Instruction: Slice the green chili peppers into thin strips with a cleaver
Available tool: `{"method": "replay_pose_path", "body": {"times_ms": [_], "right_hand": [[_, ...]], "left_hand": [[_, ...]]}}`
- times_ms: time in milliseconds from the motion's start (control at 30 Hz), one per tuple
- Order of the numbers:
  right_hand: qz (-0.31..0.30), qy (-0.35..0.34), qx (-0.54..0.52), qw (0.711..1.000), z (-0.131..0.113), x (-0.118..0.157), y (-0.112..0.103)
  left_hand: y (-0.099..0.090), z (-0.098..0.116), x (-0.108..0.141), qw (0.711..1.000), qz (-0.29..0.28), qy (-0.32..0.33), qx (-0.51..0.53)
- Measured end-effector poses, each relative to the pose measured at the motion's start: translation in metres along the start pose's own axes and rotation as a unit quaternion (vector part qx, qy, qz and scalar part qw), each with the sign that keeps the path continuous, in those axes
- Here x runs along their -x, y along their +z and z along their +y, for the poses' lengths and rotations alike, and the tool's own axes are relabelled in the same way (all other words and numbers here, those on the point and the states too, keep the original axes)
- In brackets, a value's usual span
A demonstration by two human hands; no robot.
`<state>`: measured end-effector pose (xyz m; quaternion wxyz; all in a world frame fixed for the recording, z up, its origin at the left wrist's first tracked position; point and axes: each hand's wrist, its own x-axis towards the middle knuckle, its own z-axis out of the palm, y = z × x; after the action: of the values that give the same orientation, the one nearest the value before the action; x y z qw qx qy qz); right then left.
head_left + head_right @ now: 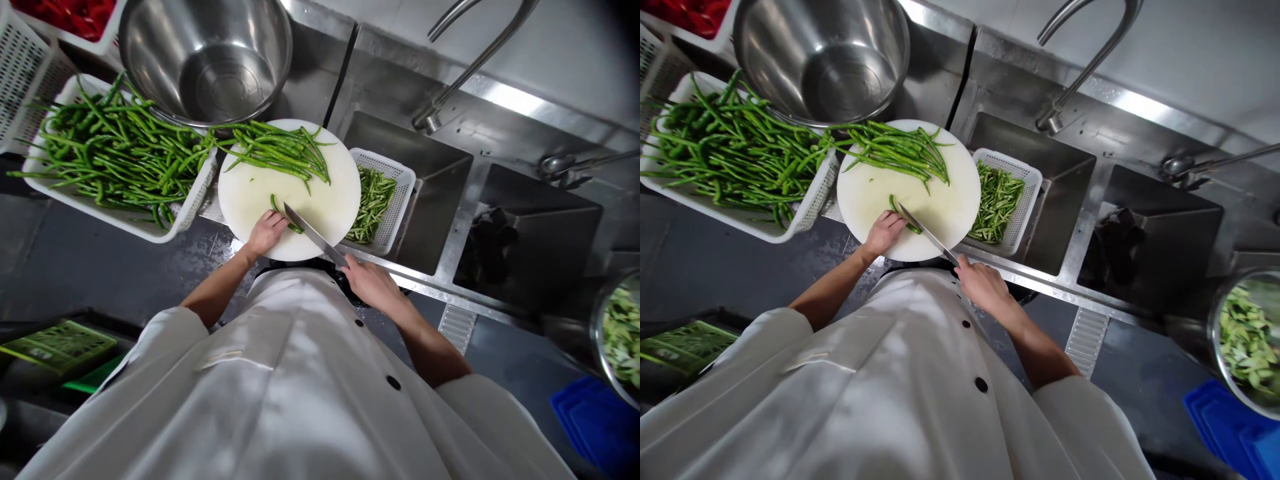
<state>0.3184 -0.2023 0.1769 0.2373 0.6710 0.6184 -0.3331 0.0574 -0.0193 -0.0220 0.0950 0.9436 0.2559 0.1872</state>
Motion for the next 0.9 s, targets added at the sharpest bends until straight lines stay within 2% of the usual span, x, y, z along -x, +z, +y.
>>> {"method": "replay_pose_path", "body": {"times_ms": [167, 267, 433, 533, 633, 733, 833, 900], "right_hand": [[-0.007, -0.016, -0.003, 1.000, -0.011, -0.010, -0.008], [-0.009, -0.013, -0.025, 1.000, -0.021, -0.022, -0.007], [-0.018, -0.010, -0.028, 0.999, -0.021, -0.018, -0.005], [-0.010, -0.005, -0.053, 0.999, -0.030, -0.029, 0.002], [0.006, 0.010, -0.081, 0.997, -0.042, -0.047, 0.011], [0.010, 0.016, -0.087, 0.996, -0.043, -0.055, 0.015], [0.017, 0.015, -0.087, 0.996, -0.036, -0.047, 0.011], [0.021, 0.025, -0.077, 0.997, -0.031, -0.035, 0.006]], "left_hand": [[-0.001, 0.002, -0.001, 1.000, -0.009, 0.003, 0.023], [-0.003, 0.003, -0.002, 1.000, 0.001, 0.007, 0.025], [-0.004, 0.007, -0.003, 1.000, 0.018, 0.008, 0.004], [-0.006, 0.009, -0.004, 1.000, 0.012, 0.008, 0.025], [-0.012, 0.000, -0.005, 0.999, 0.000, 0.021, 0.043], [-0.022, -0.020, -0.008, 0.999, 0.008, 0.028, 0.030], [-0.026, -0.035, -0.012, 0.999, 0.001, 0.030, 0.012], [-0.024, -0.034, -0.013, 0.999, -0.023, 0.045, 0.005]]}}
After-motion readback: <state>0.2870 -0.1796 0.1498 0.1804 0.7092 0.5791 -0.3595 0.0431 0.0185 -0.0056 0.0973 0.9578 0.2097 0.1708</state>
